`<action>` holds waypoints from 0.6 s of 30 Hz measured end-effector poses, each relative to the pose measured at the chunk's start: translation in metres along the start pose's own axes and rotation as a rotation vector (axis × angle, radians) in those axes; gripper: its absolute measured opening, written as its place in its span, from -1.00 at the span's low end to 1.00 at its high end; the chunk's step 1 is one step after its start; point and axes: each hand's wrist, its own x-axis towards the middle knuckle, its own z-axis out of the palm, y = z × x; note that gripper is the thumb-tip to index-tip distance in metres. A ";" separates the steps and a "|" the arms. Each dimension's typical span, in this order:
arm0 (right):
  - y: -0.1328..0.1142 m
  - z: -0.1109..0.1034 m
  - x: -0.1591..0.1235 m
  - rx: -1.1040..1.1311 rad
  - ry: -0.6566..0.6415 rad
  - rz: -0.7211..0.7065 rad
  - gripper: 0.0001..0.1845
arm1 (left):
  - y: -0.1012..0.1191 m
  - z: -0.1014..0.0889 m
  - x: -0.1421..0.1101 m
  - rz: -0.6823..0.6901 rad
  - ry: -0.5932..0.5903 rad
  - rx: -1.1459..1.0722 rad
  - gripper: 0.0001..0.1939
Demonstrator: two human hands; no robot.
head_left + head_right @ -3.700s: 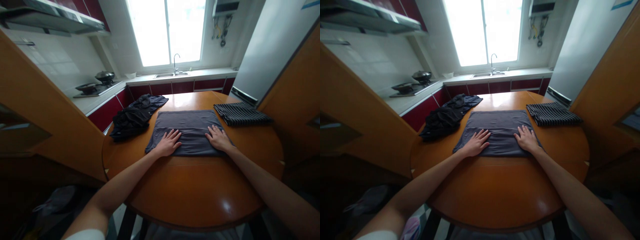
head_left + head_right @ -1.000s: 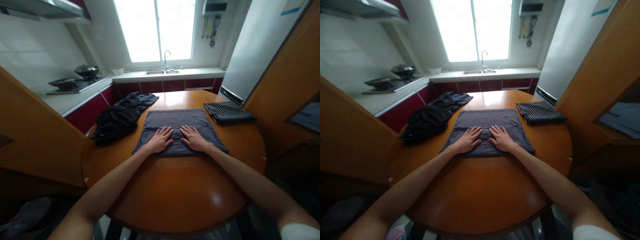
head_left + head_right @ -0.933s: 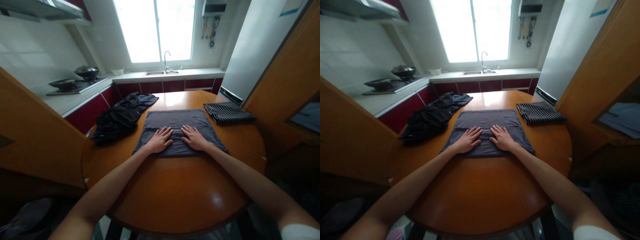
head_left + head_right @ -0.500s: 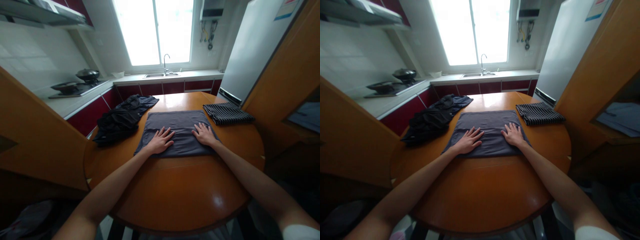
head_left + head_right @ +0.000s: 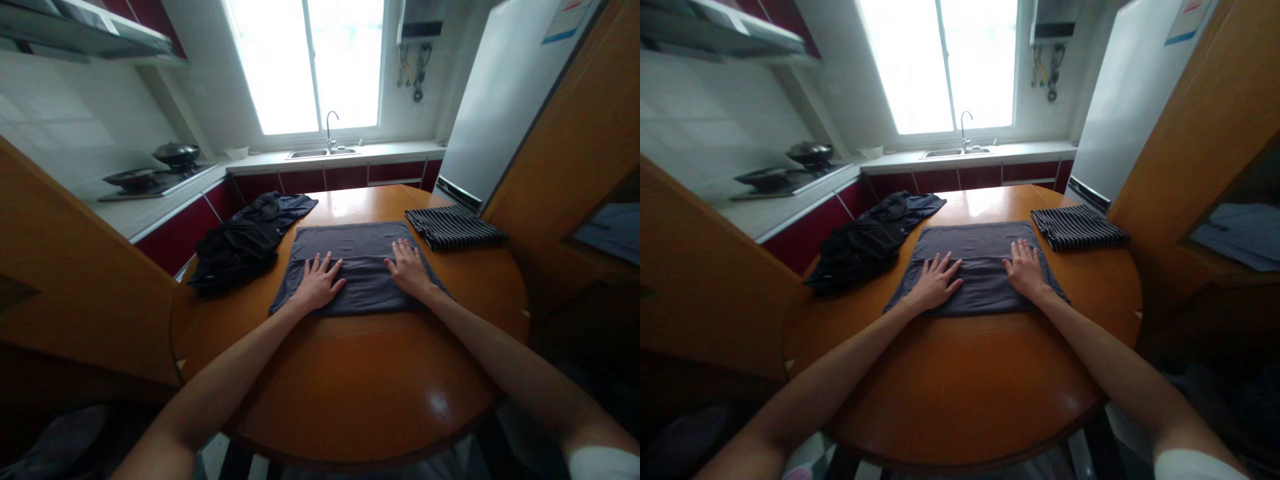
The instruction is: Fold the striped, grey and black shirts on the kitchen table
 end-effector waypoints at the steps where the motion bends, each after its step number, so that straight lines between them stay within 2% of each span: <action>1: -0.010 0.000 -0.003 0.035 -0.012 -0.089 -0.30 | 0.004 0.000 -0.001 0.055 0.022 0.007 -0.35; 4: -0.036 0.002 -0.014 0.103 -0.116 -0.288 -0.32 | 0.015 0.003 -0.005 0.197 0.018 -0.006 -0.38; 6: -0.045 0.004 -0.019 0.101 -0.192 -0.329 -0.30 | 0.017 0.006 -0.006 0.219 -0.008 -0.017 -0.38; 11: -0.034 0.002 -0.019 0.063 -0.288 -0.226 -0.26 | 0.012 0.012 -0.002 0.211 -0.034 -0.031 -0.40; 18: 0.002 -0.004 -0.013 0.033 -0.297 -0.057 -0.25 | 0.006 0.007 -0.004 0.189 -0.074 -0.045 -0.41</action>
